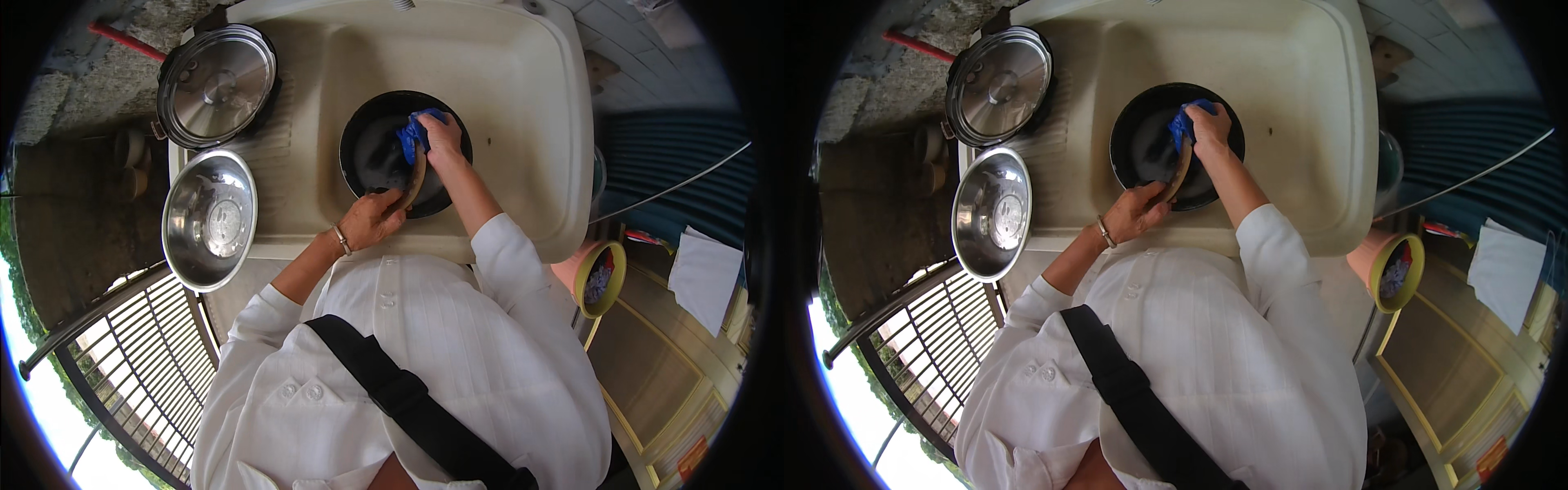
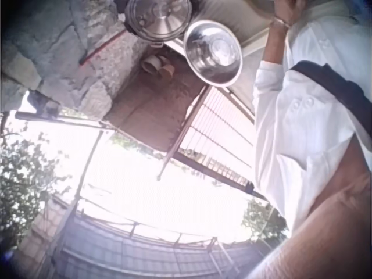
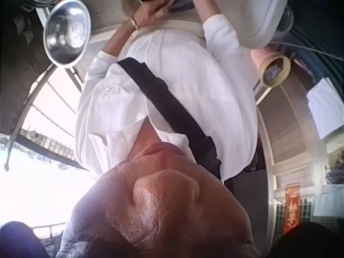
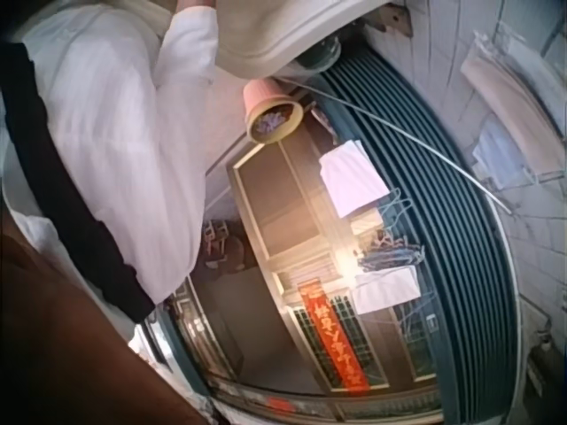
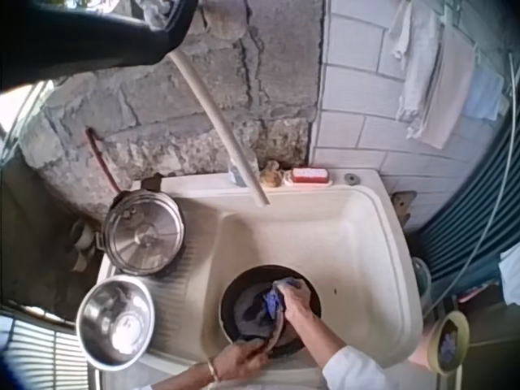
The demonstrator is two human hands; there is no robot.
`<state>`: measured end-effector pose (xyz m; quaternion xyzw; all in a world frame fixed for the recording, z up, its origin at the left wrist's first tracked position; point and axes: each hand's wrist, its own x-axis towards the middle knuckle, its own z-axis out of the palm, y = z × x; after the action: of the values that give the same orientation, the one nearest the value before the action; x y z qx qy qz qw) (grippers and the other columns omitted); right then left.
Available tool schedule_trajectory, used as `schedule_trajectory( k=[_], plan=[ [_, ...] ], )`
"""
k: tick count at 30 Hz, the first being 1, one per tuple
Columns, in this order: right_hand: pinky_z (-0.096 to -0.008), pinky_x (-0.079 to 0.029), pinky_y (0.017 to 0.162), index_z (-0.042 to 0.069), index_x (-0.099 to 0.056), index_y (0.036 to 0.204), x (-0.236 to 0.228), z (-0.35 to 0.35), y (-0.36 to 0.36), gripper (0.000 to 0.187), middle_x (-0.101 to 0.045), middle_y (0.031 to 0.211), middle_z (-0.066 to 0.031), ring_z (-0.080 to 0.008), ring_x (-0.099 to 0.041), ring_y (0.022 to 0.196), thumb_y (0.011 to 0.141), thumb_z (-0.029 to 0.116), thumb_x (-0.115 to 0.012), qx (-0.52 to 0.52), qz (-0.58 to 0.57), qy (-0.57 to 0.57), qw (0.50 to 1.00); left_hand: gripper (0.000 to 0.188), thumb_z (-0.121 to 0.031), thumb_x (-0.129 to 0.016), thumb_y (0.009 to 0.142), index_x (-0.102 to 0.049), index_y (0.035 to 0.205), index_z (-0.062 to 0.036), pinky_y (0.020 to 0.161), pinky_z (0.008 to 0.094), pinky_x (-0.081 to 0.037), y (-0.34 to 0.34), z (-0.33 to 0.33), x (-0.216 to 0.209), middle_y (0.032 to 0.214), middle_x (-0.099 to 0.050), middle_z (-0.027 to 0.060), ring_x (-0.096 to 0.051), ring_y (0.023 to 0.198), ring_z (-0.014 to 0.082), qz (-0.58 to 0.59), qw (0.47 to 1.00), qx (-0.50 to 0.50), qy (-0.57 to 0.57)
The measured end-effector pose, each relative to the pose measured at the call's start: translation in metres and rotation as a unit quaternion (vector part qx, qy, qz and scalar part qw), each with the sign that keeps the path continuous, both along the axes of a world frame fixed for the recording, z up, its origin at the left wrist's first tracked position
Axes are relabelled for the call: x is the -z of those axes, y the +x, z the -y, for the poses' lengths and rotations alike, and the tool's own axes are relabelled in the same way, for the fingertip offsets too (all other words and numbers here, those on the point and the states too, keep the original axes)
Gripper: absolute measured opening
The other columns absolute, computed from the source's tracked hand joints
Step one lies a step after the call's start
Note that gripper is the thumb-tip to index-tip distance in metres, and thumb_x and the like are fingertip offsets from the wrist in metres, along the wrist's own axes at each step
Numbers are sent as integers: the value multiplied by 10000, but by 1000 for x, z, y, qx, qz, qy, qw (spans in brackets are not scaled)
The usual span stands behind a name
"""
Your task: The person washes several kitchen items in an outdoor sink using a blue cloth. They scrub a metal bowl, a pot lid, a wooden ring, and a pressure cooker lid, rinsing them with water from the tap and placing them aside as they finish.
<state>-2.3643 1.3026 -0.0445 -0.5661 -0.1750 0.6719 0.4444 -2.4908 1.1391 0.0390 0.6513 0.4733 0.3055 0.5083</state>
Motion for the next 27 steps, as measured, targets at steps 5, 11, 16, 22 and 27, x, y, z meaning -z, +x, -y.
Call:
schedule_trajectory(
  k=[5,11,16,22,27],
  plan=[
    [-262,-442,610,35,-497,817,-70,45,-15,233,-517,753,-19,-91,-476,671,684,94,-680,-97,113,140,979,246,-169,-517,886,-437,1055,-9,557,290,-448,17,-35,-24,724,-573,81,-552,600,136,144,949,-99,-263],
    [-381,-528,505,0,-488,775,-48,-12,4,60,-573,696,-136,-247,-574,546,812,34,-520,6,-155,-28,988,194,-184,-457,931,-429,1010,-9,503,294,-391,29,-17,-19,613,-488,18,-447,523,124,5,993,-111,-29],
    [-346,-525,657,13,-554,880,-54,-7,16,174,-626,797,-150,-235,-623,685,866,186,-539,-54,-240,9,969,231,-211,-516,905,-441,997,-13,514,295,-411,-4,-29,-14,662,-519,26,-472,551,121,22,989,-42,-143],
    [-339,-523,653,-10,-567,908,-76,16,2,155,-626,806,-126,-209,-614,697,802,90,-618,-62,-104,44,992,199,-196,-523,899,-448,900,-11,482,319,-399,27,-58,-30,641,-532,77,-505,521,166,-10,981,-183,-60],
    [-359,-522,655,-46,-563,851,-50,-19,21,164,-609,763,-173,-264,-610,707,819,114,-544,-83,-253,-53,962,169,-153,-502,896,-436,927,-1,545,409,-424,24,-29,-33,644,-537,203,-519,608,397,-65,991,-120,3]
  ],
)
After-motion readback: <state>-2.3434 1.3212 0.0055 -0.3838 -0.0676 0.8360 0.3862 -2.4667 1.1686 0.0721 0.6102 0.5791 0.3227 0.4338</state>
